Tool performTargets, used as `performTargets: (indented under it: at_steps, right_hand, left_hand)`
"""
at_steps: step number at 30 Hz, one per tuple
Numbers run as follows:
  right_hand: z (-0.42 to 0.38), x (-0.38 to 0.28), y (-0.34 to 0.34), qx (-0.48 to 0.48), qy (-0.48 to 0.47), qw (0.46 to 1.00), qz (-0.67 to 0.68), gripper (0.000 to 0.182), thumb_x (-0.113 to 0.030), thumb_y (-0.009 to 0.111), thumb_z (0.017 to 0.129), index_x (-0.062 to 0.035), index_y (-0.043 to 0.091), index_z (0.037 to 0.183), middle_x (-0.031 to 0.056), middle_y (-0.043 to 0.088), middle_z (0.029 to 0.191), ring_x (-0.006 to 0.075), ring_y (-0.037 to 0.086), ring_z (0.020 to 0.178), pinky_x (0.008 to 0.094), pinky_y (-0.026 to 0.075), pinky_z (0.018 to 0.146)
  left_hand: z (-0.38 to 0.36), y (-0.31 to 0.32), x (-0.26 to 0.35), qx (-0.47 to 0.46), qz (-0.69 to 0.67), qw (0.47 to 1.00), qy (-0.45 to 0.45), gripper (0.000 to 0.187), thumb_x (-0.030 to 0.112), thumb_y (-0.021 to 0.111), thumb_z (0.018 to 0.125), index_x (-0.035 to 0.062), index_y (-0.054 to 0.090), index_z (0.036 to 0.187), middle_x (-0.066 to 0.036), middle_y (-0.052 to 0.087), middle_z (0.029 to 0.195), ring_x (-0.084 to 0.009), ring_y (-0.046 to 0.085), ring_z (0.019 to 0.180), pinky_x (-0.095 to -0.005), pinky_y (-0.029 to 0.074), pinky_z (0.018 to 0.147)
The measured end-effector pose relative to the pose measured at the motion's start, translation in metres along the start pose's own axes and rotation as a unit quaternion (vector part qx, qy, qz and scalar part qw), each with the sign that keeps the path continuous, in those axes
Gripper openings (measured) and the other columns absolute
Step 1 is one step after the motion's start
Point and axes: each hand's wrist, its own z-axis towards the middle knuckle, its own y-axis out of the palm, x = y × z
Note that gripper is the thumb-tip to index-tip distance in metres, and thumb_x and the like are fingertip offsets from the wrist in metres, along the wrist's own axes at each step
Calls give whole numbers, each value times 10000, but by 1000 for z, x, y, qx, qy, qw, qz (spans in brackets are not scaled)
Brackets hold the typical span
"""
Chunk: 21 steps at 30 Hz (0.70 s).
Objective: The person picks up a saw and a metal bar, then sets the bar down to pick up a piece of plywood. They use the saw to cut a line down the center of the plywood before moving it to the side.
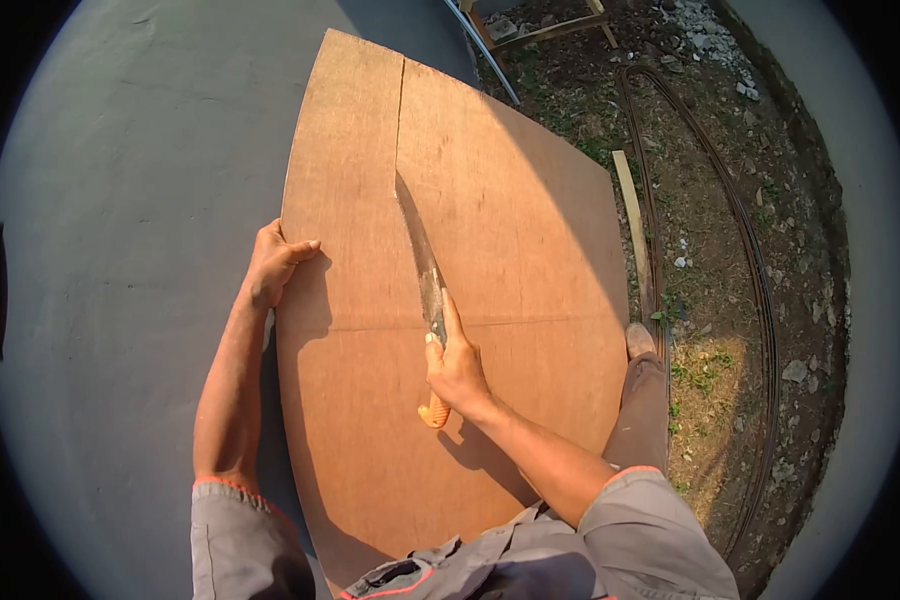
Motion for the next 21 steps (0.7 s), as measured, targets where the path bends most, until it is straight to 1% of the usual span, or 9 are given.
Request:
performTargets:
  at_steps: [3, 8, 10, 11, 13, 14, 15, 18, 21]
  right_hand:
    - [-10, 1, -7, 2, -32, 999, -9, 709, -3, 445, 1003, -124, 224, 1666, 89, 651, 1027, 106, 587, 570, 304, 574, 506]
    - [116, -15, 26, -22, 22, 999, 11, 687, -67, 475, 1017, -103, 231, 1659, 107, 631, 908, 152, 576, 513, 342, 545, 478]
    - [76, -33, 13, -34, 74, 997, 0, 696, -64, 485, 1016, -97, 223, 1659, 131, 651, 958, 158, 590, 521, 344, 545, 479]
    - [34, 3, 11, -16, 11, 1000, -22, 699, -38, 476, 1009, -92, 222, 1659, 162, 671, 1089, 149, 615, 562, 330, 562, 492]
    - [-39, -16, -16, -28, 41, 999, 21, 719, -36, 488, 996, -39, 204, 1656, 293, 586, 1429, 295, 733, 975, 382, 578, 871]
    - [-34, -11, -14, -30, 39, 999, 21, 719, -36, 488, 996, -39, 204, 1656, 293, 586, 1429, 295, 733, 975, 382, 578, 871]
    - [-24, -7, -10, -20, -25, 999, -6, 717, -25, 471, 997, -59, 201, 1660, 230, 626, 1310, 216, 681, 790, 356, 584, 695]
    - [61, -14, 12, -25, 19, 999, -28, 704, -45, 473, 1005, -78, 214, 1660, 121, 669, 998, 151, 610, 555, 351, 565, 495]
    - [79, -30, 14, -37, 51, 998, -3, 705, -50, 474, 1005, -79, 211, 1659, 116, 661, 962, 156, 600, 527, 347, 553, 487]
  left_hand:
    - [-2, -2, -5, 8, 14, 1000, 11, 361, -53, 705, 876, -79, 594, 1219, -213, 728, 1040, -245, 746, 839, -372, 637, 736]
    - [1, -2, -6, -2, 7, 1000, 9, 371, -46, 721, 871, -84, 590, 1215, -208, 727, 1044, -246, 744, 839, -376, 636, 732]
    - [0, -1, -5, -2, 4, 1000, -3, 367, -49, 719, 876, -85, 590, 1218, -192, 728, 1048, -232, 739, 849, -360, 625, 749]
    - [-1, -1, -3, -4, 7, 1000, -12, 364, -52, 716, 880, -87, 590, 1220, -176, 728, 1052, -217, 733, 859, -343, 615, 767]
    - [-2, 1, 1, 5, 15, 1000, -7, 365, -55, 713, 883, -89, 588, 1223, -181, 728, 1051, -219, 735, 856, -344, 617, 763]
    - [-4, 1, 1, 12, 23, 1000, -8, 365, -58, 711, 885, -92, 587, 1227, -185, 727, 1050, -222, 737, 852, -345, 619, 759]
    - [-3, -1, 0, 10, 26, 1000, -6, 365, -58, 711, 885, -92, 587, 1227, -185, 727, 1050, -222, 737, 852, -345, 619, 759]
    - [2, 3, -5, 4, 8, 1000, -6, 367, -55, 715, 883, -95, 587, 1225, -187, 727, 1050, -221, 736, 849, -349, 620, 763]
    - [3, -5, -5, 6, 38, 999, 7, 382, -18, 734, 869, -92, 585, 1212, -214, 723, 1054, -254, 741, 858, -389, 628, 759]
